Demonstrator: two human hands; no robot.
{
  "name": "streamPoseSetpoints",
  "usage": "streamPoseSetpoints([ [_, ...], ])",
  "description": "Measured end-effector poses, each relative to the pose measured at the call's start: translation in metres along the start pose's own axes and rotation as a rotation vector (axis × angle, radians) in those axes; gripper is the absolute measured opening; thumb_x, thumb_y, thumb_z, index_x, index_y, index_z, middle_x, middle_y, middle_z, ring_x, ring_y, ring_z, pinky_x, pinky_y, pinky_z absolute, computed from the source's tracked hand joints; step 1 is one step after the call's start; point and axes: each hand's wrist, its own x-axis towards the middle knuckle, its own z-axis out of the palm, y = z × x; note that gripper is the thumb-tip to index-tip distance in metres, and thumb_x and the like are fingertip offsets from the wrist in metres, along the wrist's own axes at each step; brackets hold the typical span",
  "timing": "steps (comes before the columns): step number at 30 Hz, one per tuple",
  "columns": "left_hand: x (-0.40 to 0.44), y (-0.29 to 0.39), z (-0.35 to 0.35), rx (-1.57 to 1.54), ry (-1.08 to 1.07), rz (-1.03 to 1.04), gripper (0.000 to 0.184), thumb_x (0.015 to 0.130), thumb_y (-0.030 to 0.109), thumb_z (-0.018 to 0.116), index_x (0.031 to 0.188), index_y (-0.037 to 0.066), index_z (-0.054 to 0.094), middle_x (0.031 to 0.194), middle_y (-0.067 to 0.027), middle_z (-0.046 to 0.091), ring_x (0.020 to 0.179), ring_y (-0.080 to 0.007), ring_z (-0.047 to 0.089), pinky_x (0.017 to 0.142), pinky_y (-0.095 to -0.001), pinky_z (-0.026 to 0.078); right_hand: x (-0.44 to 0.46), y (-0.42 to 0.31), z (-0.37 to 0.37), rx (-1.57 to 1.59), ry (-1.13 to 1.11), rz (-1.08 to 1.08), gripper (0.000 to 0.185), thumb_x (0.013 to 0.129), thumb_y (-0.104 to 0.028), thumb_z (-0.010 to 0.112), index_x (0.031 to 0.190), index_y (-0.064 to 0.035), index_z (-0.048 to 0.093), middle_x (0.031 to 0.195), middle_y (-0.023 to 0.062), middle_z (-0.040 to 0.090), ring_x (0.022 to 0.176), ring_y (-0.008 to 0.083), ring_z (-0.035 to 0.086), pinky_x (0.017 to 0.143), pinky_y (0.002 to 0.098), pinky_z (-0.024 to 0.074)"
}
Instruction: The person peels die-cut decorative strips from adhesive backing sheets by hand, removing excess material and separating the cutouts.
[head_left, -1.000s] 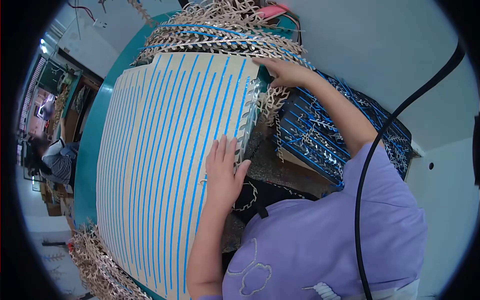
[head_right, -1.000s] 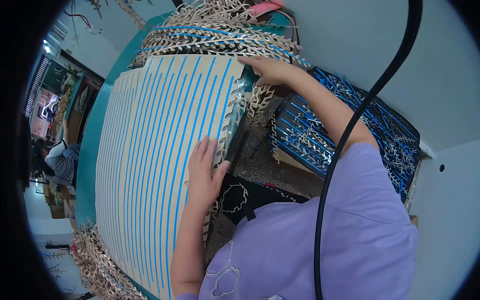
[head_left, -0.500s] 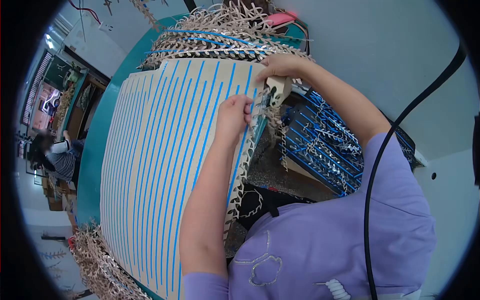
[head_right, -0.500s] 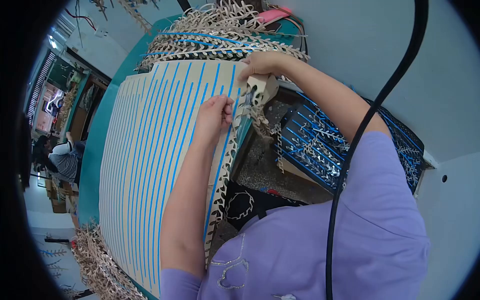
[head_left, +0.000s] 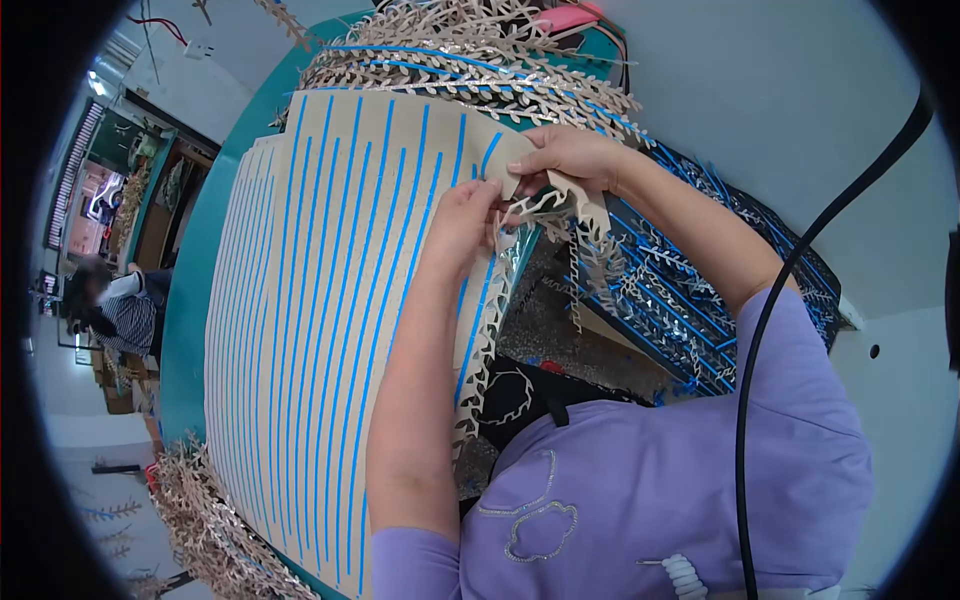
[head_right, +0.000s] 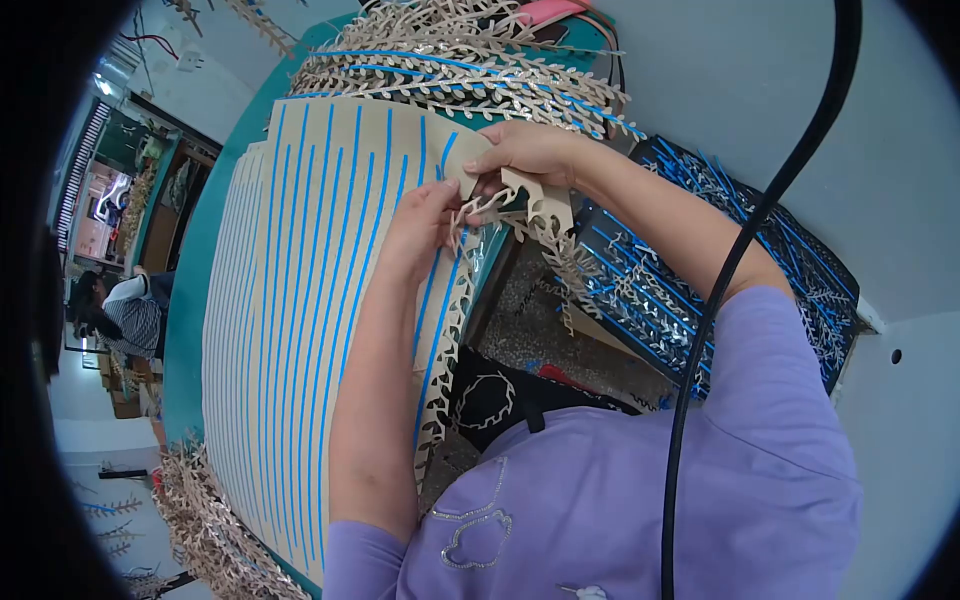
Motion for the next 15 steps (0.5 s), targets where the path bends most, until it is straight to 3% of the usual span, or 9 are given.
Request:
streamPoseSetpoints([
  [4, -0.001, 0.003, -0.003, 0.031, 0.03, 0.02, 0.024, 0.088, 0.021, 0.049, 0.079, 0.002, 0.059, 0.065, -0.0058, 0.061, 0.052, -0.0099, 0.053, 0.046, -0.0228, 0.04, -0.005, -0.007, 0.012, -0.177, 0.08, -0.056, 0.015, 0.085, -0.016, 0.062, 0.09, -0.0023, 0.059, 0.077, 0.0019, 0.063, 0.067, 0.0084, 0.06, 0.062, 0.0221, 0.0496],
  [7, -0.002, 0.002, -0.01, 0.411, 0.03, -0.054, 0.024, 0.083, 0.018, 0.047, 0.075, 0.001, 0.062, 0.061, -0.007, 0.06, 0.055, -0.0135, 0.056, 0.049, -0.028, 0.041, -0.003, -0.007, 0.011, -0.26, 0.167, -0.099, 0.016, 0.085, -0.016, 0.062, 0.09, -0.0016, 0.06, 0.076, 0.0018, 0.062, 0.067, 0.0079, 0.059, 0.061, 0.0222, 0.0482],
  [8, -0.005, 0.002, -0.014, 0.408, 0.031, -0.054, 0.024, 0.083, 0.018, 0.047, 0.075, 0.001, 0.062, 0.061, -0.007, 0.06, 0.055, -0.0135, 0.056, 0.049, -0.028, 0.041, 0.0, -0.006, 0.0, -0.277, 0.226, -0.094, 0.016, 0.085, -0.017, 0.062, 0.09, -0.0014, 0.06, 0.075, 0.0017, 0.062, 0.066, 0.0079, 0.058, 0.06, 0.0224, 0.0475],
  [11, -0.046, 0.004, -0.026, 0.796, 0.214, 0.097, 0.024, 0.08, 0.018, 0.049, 0.072, 0.0, 0.062, 0.059, -0.0067, 0.058, 0.055, -0.0149, 0.056, 0.05, -0.0299, 0.041, 0.008, 0.007, -0.026, -0.31, 0.337, -0.069, 0.017, 0.084, -0.017, 0.062, 0.09, -0.0011, 0.06, 0.075, 0.0014, 0.062, 0.066, 0.0079, 0.057, 0.059, 0.0227, 0.0462],
  [13, -0.088, -0.016, -0.039, 0.902, 0.313, 0.199, 0.023, 0.081, 0.017, 0.05, 0.071, -0.002, 0.06, 0.056, -0.005, 0.053, 0.053, -0.0119, 0.052, 0.049, -0.0293, 0.039, 0.016, 0.021, -0.036, -0.472, 0.428, -0.085, 0.018, 0.084, -0.017, 0.062, 0.091, -0.0005, 0.06, 0.076, 0.0018, 0.062, 0.066, 0.0082, 0.057, 0.06, 0.0236, 0.0459],
  [15, -0.122, -0.023, -0.039, 0.783, 0.326, 0.077, 0.022, 0.082, 0.016, 0.049, 0.071, 0.0, 0.06, 0.057, -0.0029, 0.052, 0.053, -0.0093, 0.049, 0.048, -0.027, 0.036, 0.019, 0.037, -0.039, -0.532, 0.457, -0.062, 0.018, 0.084, -0.017, 0.062, 0.091, -0.0003, 0.06, 0.077, 0.002, 0.062, 0.066, 0.0084, 0.057, 0.061, 0.0241, 0.0458],
])
